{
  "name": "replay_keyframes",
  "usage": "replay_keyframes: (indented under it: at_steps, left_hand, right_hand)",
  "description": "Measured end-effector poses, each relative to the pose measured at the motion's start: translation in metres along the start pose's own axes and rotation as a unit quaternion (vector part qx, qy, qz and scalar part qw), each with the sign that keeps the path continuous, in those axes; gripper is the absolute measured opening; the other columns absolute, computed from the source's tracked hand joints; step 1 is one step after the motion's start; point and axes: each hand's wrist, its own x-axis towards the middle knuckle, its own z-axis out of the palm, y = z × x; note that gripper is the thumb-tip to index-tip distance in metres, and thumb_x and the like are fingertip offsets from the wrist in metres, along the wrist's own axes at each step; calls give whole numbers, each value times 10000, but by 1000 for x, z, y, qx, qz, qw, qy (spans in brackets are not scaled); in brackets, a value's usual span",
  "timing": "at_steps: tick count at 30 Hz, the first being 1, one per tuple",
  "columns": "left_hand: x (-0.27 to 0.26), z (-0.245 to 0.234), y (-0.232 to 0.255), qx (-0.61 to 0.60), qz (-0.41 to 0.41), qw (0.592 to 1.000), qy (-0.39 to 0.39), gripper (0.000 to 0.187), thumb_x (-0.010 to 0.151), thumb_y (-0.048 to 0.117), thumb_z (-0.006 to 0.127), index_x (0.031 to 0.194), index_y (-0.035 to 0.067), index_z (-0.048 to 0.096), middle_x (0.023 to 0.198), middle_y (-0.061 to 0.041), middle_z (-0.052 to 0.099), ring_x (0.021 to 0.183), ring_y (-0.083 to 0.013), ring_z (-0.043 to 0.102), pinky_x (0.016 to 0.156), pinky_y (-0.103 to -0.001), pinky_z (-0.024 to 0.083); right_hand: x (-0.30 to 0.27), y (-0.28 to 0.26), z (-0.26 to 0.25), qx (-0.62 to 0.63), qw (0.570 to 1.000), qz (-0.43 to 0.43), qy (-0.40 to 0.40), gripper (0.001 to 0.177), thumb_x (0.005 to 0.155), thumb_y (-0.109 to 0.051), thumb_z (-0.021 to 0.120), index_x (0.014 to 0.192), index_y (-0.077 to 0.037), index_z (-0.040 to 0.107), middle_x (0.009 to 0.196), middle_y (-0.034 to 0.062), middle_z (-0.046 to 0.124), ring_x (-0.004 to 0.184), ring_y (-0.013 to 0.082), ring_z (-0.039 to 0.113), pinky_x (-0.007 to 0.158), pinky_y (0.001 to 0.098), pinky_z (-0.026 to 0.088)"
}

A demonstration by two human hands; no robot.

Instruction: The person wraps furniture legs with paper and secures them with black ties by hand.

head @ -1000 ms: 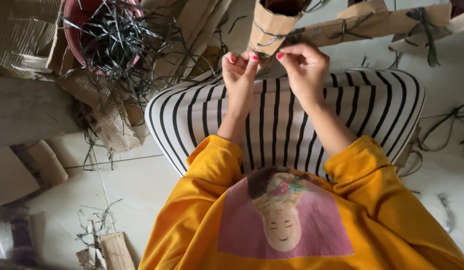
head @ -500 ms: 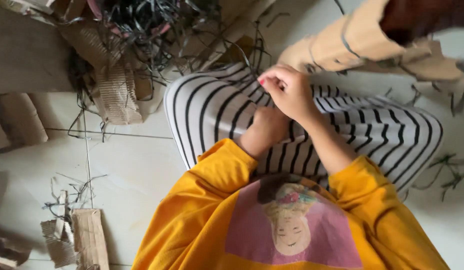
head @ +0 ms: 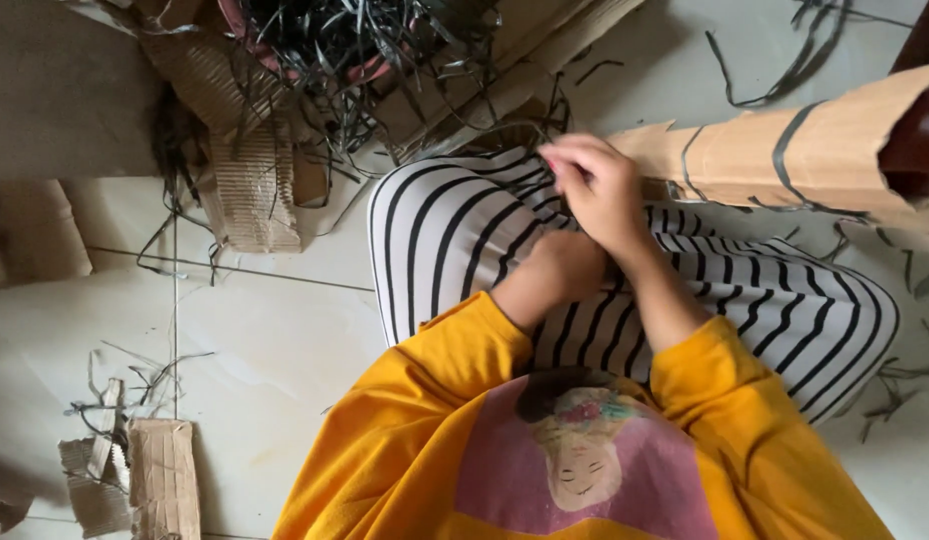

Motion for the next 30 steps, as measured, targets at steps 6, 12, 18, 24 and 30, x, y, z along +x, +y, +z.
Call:
replay_keyframes:
  at_steps: [6, 12, 18, 24, 30]
  left_hand:
    - [-37, -94, -5, -169, 25, 985, -9, 747, 895, 638, 613, 1457, 169, 464, 1287, -176, 699, 1186, -369, 685, 1026, -527, 543]
    - [-29, -90, -24, -600, -14, 778, 187, 496, 1037, 446, 614, 1407, 122, 552, 1013, -28, 755, 822, -121, 719, 674, -265, 637]
    - [-16, -72, -7, -271, 9, 935, 228, 366, 906, 453, 734, 1119, 162, 673, 878, -181, 746, 836, -428, 727, 679, -548, 582]
    - [-7, -27, -29, -83, 102, 955, 266, 170, 890, 286, 763, 994, 155, 794, 1448, -224, 536, 1172, -539, 601, 942, -578, 561]
    - [-13, -43, 1, -89, 171, 918, 346, 75, 848, 218, 797, 917, 232, 770, 988, -52, 537, 867, -344, 664, 854, -398, 547]
  right_hand:
    - [-59, -33, -68, -110, 989, -66, 67, 171, 993, -9, 695, 1116, -43, 809, 1027, 109, 743, 894, 326, 705, 791, 415, 561]
    - [-101, -49, -118, -123, 992, -10, 19, 159, 964, 51, 678, 1044, -34, 786, 949, 110, 748, 822, 308, 712, 697, 392, 561]
    - [-112, -67, -135, -60, 998, -10, 12, 192, 913, 127, 648, 1001, 3, 765, 915, 161, 748, 793, 365, 705, 680, 433, 558]
    - [-127, -47, -165, -113, 989, -6, 100, 163, 963, 78, 682, 1050, -31, 765, 966, 118, 739, 827, 301, 690, 738, 399, 546]
    - [-133, -56, -144, -230, 967, 48, 99, 445, 883, 47, 702, 1291, -132, 686, 1292, 172, 643, 1129, 419, 652, 895, 519, 568]
